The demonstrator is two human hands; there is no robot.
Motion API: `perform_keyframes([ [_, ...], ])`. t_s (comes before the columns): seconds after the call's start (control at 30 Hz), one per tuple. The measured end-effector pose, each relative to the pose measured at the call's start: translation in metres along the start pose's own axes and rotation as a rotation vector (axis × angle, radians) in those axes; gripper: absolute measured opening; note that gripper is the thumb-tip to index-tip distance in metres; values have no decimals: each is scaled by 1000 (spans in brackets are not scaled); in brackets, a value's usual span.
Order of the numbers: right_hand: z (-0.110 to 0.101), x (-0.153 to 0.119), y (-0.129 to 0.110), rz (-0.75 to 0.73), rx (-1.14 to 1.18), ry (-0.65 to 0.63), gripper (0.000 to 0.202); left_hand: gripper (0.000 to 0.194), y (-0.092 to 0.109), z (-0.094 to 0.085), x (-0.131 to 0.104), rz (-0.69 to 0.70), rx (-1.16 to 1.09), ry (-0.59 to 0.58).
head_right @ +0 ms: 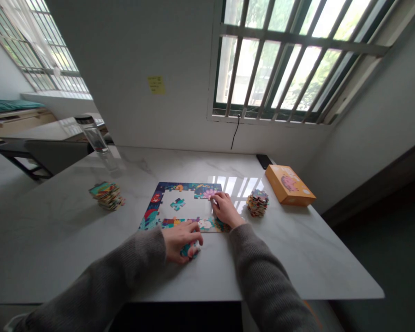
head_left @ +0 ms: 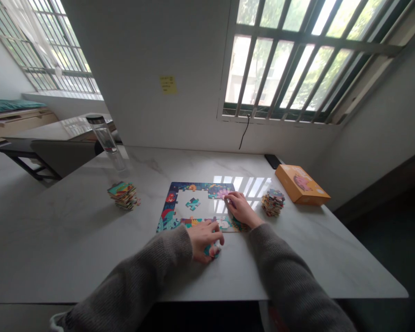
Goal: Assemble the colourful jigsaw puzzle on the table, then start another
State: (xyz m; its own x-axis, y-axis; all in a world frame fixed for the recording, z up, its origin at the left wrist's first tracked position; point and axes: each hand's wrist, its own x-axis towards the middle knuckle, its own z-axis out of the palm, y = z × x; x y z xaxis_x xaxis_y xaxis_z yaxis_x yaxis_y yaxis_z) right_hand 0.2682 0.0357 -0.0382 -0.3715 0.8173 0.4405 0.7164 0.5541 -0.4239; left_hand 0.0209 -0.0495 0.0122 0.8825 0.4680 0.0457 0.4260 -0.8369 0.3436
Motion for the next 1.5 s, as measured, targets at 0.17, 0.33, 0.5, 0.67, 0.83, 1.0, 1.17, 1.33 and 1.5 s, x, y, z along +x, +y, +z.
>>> perform_keyframes([
  [0.17,0,0,0,4,-8,-6,28,47,3,1,1,7,10,-8],
  [0.33,-3,1,-4,7,1,31,30,48,6,3,0,37,-15,15],
  [0.5,-13,4,-34,-39,97,104,33,40,-5,1,-1,68,-213,261],
  [0.67,-10,2,-73,-88,255,0,29,45,-34,-9,-4,-5,-181,329],
  [0.83,0,-2,-89,2,388,-84,31,39,-52,-15,-6,-30,-168,499],
  [1.0,7,-2,-91,19,479,-63,43,28,-49,-20,-2,29,-359,702],
  [1.17,8,-1,-93,-27,356,-72,28,19,-56,-19,-1,-19,-361,757],
  [1.33,9,-2,-93,-20,256,-109,43,20,-65,-13,-3,-156,-279,680],
  [1.5,6,-1,-91,103,409,-63,30,15,-63,-10,-2,-106,-122,626],
])
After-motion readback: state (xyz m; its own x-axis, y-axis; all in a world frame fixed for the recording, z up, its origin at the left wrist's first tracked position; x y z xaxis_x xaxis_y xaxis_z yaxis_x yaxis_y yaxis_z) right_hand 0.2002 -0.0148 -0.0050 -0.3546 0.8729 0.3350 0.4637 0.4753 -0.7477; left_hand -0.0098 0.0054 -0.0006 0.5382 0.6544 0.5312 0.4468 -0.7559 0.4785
